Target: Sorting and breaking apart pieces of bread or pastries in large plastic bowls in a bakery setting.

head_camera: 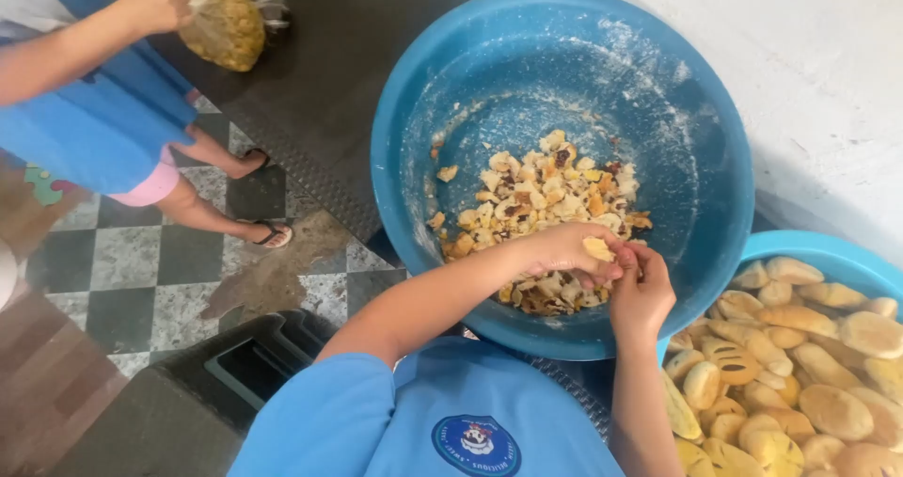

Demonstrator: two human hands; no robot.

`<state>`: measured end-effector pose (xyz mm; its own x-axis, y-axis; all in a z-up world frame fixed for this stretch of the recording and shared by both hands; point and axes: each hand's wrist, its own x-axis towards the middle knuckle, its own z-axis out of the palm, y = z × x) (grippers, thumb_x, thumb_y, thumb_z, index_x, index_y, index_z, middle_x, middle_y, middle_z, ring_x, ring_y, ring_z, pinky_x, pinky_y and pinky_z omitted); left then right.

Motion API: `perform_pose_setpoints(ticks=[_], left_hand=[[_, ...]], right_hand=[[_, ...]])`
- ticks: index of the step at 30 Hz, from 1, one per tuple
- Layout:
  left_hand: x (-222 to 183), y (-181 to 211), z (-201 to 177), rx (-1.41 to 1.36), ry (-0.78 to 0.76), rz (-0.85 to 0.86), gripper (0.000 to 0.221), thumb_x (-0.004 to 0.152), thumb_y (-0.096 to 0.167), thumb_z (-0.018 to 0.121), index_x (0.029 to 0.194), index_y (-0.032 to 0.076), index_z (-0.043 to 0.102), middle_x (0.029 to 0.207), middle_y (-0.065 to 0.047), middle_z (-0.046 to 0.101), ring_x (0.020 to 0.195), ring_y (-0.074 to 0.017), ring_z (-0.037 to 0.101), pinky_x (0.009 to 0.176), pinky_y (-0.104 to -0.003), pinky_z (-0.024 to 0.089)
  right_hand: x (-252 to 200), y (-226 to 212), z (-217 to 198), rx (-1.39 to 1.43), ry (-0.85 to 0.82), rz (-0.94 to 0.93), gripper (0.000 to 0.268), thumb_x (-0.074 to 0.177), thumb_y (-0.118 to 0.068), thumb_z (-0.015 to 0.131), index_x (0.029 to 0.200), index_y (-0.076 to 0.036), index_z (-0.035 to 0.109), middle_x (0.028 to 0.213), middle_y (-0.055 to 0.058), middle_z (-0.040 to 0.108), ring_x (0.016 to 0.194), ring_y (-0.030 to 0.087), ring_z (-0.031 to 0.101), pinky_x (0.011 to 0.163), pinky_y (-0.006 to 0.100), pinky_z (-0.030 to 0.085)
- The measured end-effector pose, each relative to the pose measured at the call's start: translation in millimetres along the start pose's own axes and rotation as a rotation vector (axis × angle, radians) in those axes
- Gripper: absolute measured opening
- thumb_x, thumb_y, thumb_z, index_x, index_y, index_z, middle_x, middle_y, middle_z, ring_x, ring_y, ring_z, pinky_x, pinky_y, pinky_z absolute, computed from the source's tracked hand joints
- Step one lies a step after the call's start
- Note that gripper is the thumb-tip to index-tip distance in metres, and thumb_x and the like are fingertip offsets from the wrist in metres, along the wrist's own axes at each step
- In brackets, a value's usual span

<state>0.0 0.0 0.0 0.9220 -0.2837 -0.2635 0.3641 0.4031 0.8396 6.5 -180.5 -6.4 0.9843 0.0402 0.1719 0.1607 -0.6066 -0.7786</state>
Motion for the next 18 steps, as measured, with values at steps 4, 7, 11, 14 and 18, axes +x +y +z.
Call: perform_pose_setpoints(ticks=[4,7,11,14,18], left_hand=[[19.3,-8.4,-4.9,0.798,0.137,0.308,0.056,0.077,0.042,0.091,0.128,0.030,0.073,0.123,-0.009,0.078,0.128,-0.0363,0.068,0.110,-0.051,0.055],[17.1,-21.2,-6.6,0.924,0.158,0.405,0.048,0.084,0.040,0.084,0.128,0.024,0.071,0.120,-0.010,0.079,0.125,-0.0374,0.069,0.106,-0.052,0.058],[17.8,-27.5,-16.5,1.004,0.166,0.428,0.037,0.088,0.035,0.077,0.123,0.025,0.071,0.115,-0.013,0.077,0.120,-0.0386,0.070,0.102,-0.052,0.059],[17.7,-26.4,-19.3,1.008,0.159,0.378,0.032,0.087,0.036,0.074,0.118,0.025,0.073,0.112,-0.014,0.077,0.118,-0.0383,0.070,0.100,-0.052,0.059],[23.1,-12.0,-16.3,0.792,0.170,0.224,0.024,0.078,0.040,0.075,0.100,0.031,0.080,0.082,-0.008,0.078,0.092,-0.0301,0.078,0.083,-0.047,0.063]], right_hand=[[12.4,19.1,15.8,0.518,-0.094,0.202,0.020,0.108,-0.012,0.065,0.126,-0.009,0.075,0.117,0.008,0.072,0.094,0.011,0.068,0.078,0.030,0.061],[9.0,12.0,6.3,0.635,-0.209,0.273,0.029,0.103,0.002,0.063,0.131,0.002,0.071,0.123,0.019,0.069,0.097,0.020,0.067,0.081,0.037,0.061],[10.0,8.1,8.5,0.468,-0.267,0.218,0.023,0.106,-0.007,0.066,0.127,0.003,0.069,0.099,0.023,0.070,0.075,0.025,0.069,0.061,0.037,0.061],[12.1,12.3,10.9,0.380,-0.285,0.236,0.020,0.111,-0.020,0.065,0.108,-0.001,0.073,0.070,0.017,0.070,0.055,0.023,0.067,0.047,0.033,0.056],[13.7,47.9,15.1,0.511,-0.270,0.289,0.020,0.109,-0.023,0.069,0.100,-0.006,0.073,0.067,0.016,0.067,0.054,0.021,0.066,0.046,0.030,0.055]])
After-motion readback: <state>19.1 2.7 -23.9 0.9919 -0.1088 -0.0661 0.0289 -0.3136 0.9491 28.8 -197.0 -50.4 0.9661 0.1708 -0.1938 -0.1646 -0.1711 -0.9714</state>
